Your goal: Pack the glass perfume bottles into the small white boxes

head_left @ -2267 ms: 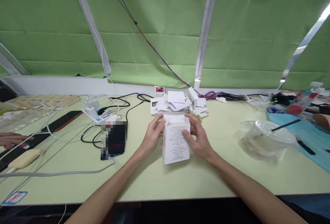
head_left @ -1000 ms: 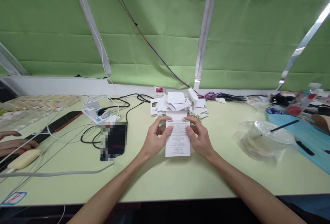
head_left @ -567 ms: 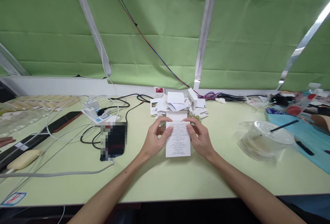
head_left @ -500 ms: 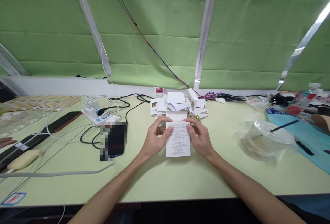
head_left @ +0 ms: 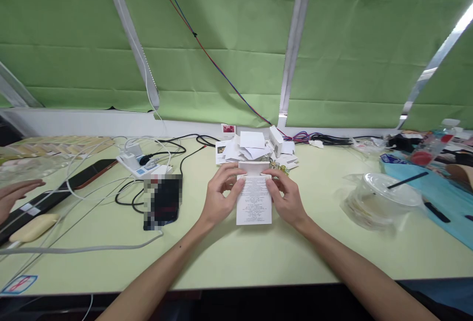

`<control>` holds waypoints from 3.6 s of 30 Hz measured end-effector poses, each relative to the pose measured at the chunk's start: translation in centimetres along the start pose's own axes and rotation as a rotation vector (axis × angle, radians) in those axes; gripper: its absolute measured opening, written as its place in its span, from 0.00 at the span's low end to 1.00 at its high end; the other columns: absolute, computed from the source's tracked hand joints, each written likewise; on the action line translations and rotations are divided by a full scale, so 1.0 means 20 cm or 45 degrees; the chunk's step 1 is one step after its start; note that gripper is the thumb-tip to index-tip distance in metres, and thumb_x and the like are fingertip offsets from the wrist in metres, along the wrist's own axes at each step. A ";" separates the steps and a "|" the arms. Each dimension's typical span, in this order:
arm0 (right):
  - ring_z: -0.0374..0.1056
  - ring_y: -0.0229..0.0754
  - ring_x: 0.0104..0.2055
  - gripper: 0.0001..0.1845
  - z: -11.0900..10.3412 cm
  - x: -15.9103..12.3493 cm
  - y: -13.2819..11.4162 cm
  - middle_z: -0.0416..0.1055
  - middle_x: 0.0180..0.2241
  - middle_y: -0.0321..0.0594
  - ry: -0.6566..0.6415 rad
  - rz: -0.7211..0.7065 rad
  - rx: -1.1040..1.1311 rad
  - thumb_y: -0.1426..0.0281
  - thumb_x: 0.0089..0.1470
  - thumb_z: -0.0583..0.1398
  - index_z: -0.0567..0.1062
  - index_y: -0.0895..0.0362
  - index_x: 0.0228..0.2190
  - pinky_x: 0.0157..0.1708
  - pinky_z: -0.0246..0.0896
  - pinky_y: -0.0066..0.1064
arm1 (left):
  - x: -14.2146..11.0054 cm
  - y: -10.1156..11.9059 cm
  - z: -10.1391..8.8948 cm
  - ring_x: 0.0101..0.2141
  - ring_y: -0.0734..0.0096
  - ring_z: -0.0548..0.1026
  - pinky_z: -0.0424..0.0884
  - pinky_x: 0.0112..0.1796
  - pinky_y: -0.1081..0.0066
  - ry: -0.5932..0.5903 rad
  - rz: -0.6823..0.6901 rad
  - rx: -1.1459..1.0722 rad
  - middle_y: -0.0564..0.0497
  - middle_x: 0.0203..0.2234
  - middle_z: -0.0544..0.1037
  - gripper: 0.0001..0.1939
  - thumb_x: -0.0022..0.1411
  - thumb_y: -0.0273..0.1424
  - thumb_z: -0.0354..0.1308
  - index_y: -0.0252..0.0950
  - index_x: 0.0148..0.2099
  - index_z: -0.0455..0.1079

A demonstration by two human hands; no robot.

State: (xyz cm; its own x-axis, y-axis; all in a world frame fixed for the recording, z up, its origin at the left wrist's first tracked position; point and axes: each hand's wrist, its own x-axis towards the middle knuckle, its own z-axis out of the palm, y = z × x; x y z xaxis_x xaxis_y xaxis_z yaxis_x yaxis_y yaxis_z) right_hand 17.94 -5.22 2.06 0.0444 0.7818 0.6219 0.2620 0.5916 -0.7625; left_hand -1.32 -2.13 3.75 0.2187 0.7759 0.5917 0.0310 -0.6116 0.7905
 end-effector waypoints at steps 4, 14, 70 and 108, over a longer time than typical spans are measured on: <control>0.70 0.38 0.30 0.13 0.00 0.00 0.00 0.74 0.38 0.42 0.008 -0.014 -0.003 0.60 0.65 0.56 0.73 0.54 0.45 0.22 0.65 0.27 | 0.00 0.00 0.00 0.41 0.64 0.74 0.72 0.33 0.71 0.016 0.047 0.037 0.44 0.49 0.71 0.11 0.65 0.38 0.60 0.40 0.45 0.78; 0.72 0.38 0.28 0.13 0.00 0.00 0.01 0.73 0.36 0.39 0.015 0.021 0.078 0.60 0.64 0.57 0.69 0.52 0.47 0.20 0.64 0.27 | 0.00 0.02 0.02 0.29 0.74 0.73 0.68 0.27 0.73 0.034 0.009 -0.004 0.46 0.46 0.73 0.12 0.66 0.39 0.60 0.40 0.47 0.71; 0.73 0.40 0.31 0.19 0.00 -0.01 0.02 0.74 0.39 0.41 -0.055 -0.029 -0.040 0.61 0.65 0.56 0.69 0.53 0.54 0.29 0.70 0.32 | 0.01 0.00 0.02 0.30 0.73 0.75 0.71 0.24 0.77 0.043 -0.009 -0.038 0.48 0.39 0.74 0.12 0.67 0.40 0.59 0.37 0.43 0.74; 0.71 0.42 0.28 0.25 -0.01 0.04 0.02 0.75 0.33 0.41 0.032 0.337 0.288 0.51 0.60 0.59 0.75 0.54 0.51 0.21 0.69 0.31 | 0.02 0.02 0.02 0.37 0.65 0.78 0.75 0.33 0.71 -0.207 -0.223 -0.261 0.43 0.46 0.75 0.28 0.65 0.46 0.59 0.39 0.62 0.63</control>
State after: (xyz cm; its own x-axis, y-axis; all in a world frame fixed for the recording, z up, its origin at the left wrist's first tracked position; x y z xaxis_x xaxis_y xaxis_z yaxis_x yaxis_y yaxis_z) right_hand 18.29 -4.42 2.21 0.1065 0.9106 0.3994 0.0181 0.3998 -0.9164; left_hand -0.90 -2.10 4.15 0.3806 0.8219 0.4238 -0.1118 -0.4141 0.9034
